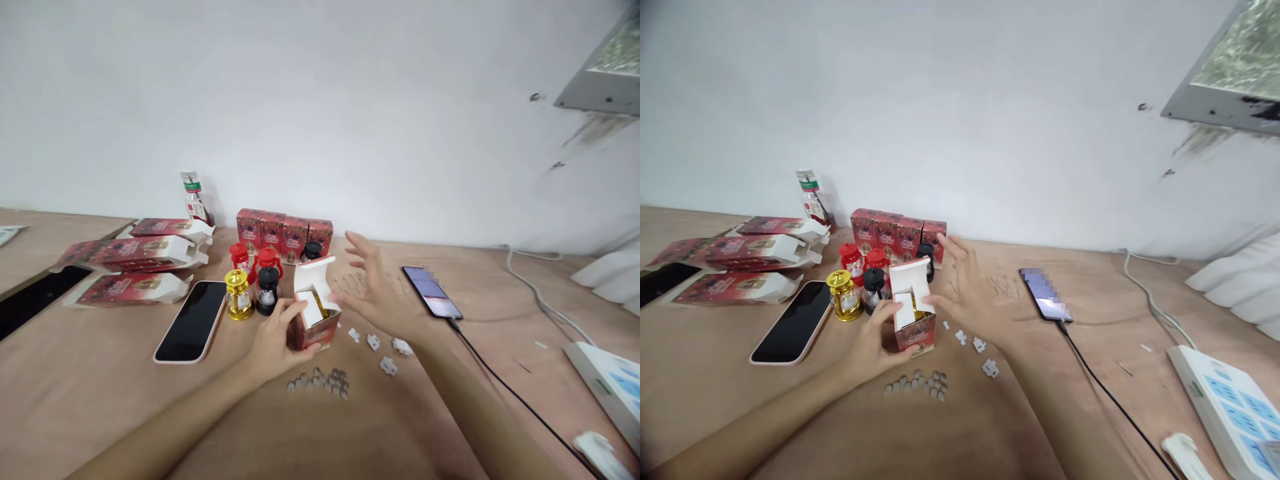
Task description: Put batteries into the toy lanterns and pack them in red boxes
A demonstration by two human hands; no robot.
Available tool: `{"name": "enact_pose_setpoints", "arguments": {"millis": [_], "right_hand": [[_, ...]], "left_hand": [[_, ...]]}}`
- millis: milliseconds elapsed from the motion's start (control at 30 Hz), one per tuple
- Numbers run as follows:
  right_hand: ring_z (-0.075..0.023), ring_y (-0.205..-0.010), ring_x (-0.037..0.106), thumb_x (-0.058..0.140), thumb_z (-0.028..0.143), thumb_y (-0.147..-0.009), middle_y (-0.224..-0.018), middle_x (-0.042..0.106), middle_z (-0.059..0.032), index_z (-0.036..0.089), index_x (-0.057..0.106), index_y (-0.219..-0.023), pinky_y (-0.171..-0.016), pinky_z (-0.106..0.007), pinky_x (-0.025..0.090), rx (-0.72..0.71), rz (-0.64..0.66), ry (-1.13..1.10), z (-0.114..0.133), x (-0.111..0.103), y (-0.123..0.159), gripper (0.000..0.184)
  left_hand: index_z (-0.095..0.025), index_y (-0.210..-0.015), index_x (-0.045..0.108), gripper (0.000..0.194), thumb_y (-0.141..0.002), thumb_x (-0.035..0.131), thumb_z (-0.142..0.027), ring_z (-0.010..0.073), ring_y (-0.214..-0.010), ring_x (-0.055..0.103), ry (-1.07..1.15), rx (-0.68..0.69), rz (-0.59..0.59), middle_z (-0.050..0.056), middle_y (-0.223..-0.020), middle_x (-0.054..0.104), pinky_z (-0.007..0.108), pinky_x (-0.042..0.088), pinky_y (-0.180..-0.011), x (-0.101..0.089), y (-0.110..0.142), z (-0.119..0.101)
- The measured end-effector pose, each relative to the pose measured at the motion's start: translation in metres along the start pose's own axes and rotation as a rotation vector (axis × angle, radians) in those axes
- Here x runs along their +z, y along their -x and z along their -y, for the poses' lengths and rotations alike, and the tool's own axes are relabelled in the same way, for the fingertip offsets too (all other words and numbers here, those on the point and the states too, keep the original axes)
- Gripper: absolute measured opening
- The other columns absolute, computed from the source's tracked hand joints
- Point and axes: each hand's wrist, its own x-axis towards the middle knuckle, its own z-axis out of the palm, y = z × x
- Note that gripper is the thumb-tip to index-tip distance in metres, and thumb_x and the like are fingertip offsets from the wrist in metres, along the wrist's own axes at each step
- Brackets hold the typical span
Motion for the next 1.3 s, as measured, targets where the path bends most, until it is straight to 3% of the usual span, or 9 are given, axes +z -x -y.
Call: {"name": "enact_pose_setpoints", "arguments": {"millis": [133,267,433,600,700,933,1000,1133,1300], "right_hand": [[-0.0261,-0.134,0.036,0.061,0.050,-0.083,-0.150,0.029,-0.0072,0.037,0.007,-0.146,-0.106,-0.050,0.039,0.033,0.120,-0.254,-0.001,0.005,0.001,0.084],[-0.0226,-0.127,0.047,0.055,0.046,-0.088,-0.139,0.050,-0.0040,0.035,0.038,-0.139,-0.105,-0.046,0.041,0.043,0.260,-0.453,0.004,0.003,0.001,0.055],[-0.0183,-0.115,0.058,0.054,0.035,-0.090,-0.119,0.066,-0.0005,0.033,0.064,-0.115,-0.103,-0.042,0.045,0.062,0.209,-0.443,0.005,0.003,0.000,0.027],[-0.0167,-0.115,0.059,0.058,0.028,-0.089,-0.119,0.066,0.0002,0.033,0.067,-0.110,-0.100,-0.041,0.048,-0.074,0.269,-0.341,0.000,0.004,-0.003,0.024],[-0.0161,-0.119,0.056,0.054,0.027,-0.091,-0.123,0.064,-0.0008,0.032,0.066,-0.111,-0.102,-0.043,0.046,-0.133,0.304,-0.264,-0.003,0.003,-0.003,0.024],[-0.0207,-0.117,0.056,0.066,0.032,-0.082,-0.133,0.055,-0.0088,0.022,0.068,-0.085,-0.095,-0.040,0.049,-0.181,0.395,-0.190,-0.002,0.003,-0.002,0.011],[-0.0210,-0.113,0.058,0.069,0.033,-0.080,-0.129,0.057,-0.0102,0.021,0.065,-0.090,-0.093,-0.039,0.050,-0.190,0.358,-0.171,-0.002,0.000,-0.002,0.015],[-0.0217,-0.111,0.057,0.072,0.034,-0.076,-0.116,0.060,-0.0069,0.025,0.058,-0.105,-0.092,-0.039,0.049,-0.060,0.098,-0.140,-0.009,-0.025,-0.005,0.034],[-0.0244,-0.109,0.052,0.075,0.028,-0.068,-0.121,0.049,-0.0067,0.027,0.050,-0.117,-0.089,-0.043,0.049,0.089,-0.207,0.062,-0.052,-0.052,-0.024,0.055]], "left_hand": [[-0.026,-0.124,0.036,0.065,-0.069,0.072,-0.030,0.0247,-0.095,0.060,0.023,0.011,0.035,0.007,-0.110,0.049,0.038,0.054,-0.075,-0.002,-0.003,0.000],[-0.026,-0.131,0.032,0.071,-0.072,0.072,-0.031,0.0267,-0.100,0.060,0.032,-0.052,0.096,0.009,-0.116,0.050,0.040,0.053,-0.078,-0.002,-0.003,-0.002],[-0.023,-0.136,0.031,0.074,-0.074,0.071,-0.036,0.0304,-0.105,0.059,0.065,-0.112,0.125,0.012,-0.119,0.053,0.046,0.052,-0.084,0.002,0.000,0.001],[-0.021,-0.146,-0.007,0.107,-0.074,0.071,-0.038,0.0287,-0.112,0.057,0.233,-0.173,0.057,0.017,-0.134,0.045,0.044,0.051,-0.089,0.008,0.004,0.006],[-0.022,-0.144,-0.018,0.110,-0.078,0.068,-0.038,0.0282,-0.115,0.056,0.340,-0.211,0.085,0.017,-0.138,0.043,0.046,0.049,-0.092,0.007,0.003,0.006],[-0.019,-0.139,0.029,0.086,-0.071,0.074,-0.047,0.0341,-0.125,0.046,0.352,-0.288,0.266,0.015,-0.138,0.044,0.051,0.038,-0.103,0.001,-0.009,-0.001],[-0.019,-0.140,0.028,0.092,-0.067,0.077,-0.047,0.0346,-0.128,0.041,0.349,-0.285,0.294,0.016,-0.140,0.042,0.051,0.035,-0.106,0.001,-0.009,0.001],[-0.016,-0.147,0.003,0.113,-0.067,0.075,-0.050,0.0345,-0.135,0.032,0.314,-0.339,0.330,0.020,-0.145,0.034,0.054,0.026,-0.110,0.004,-0.005,0.006],[-0.017,-0.147,0.011,0.089,-0.081,0.059,-0.052,0.0315,-0.135,0.032,0.256,-0.353,0.384,0.019,-0.145,0.035,0.052,0.023,-0.112,0.001,-0.003,0.008]]}}
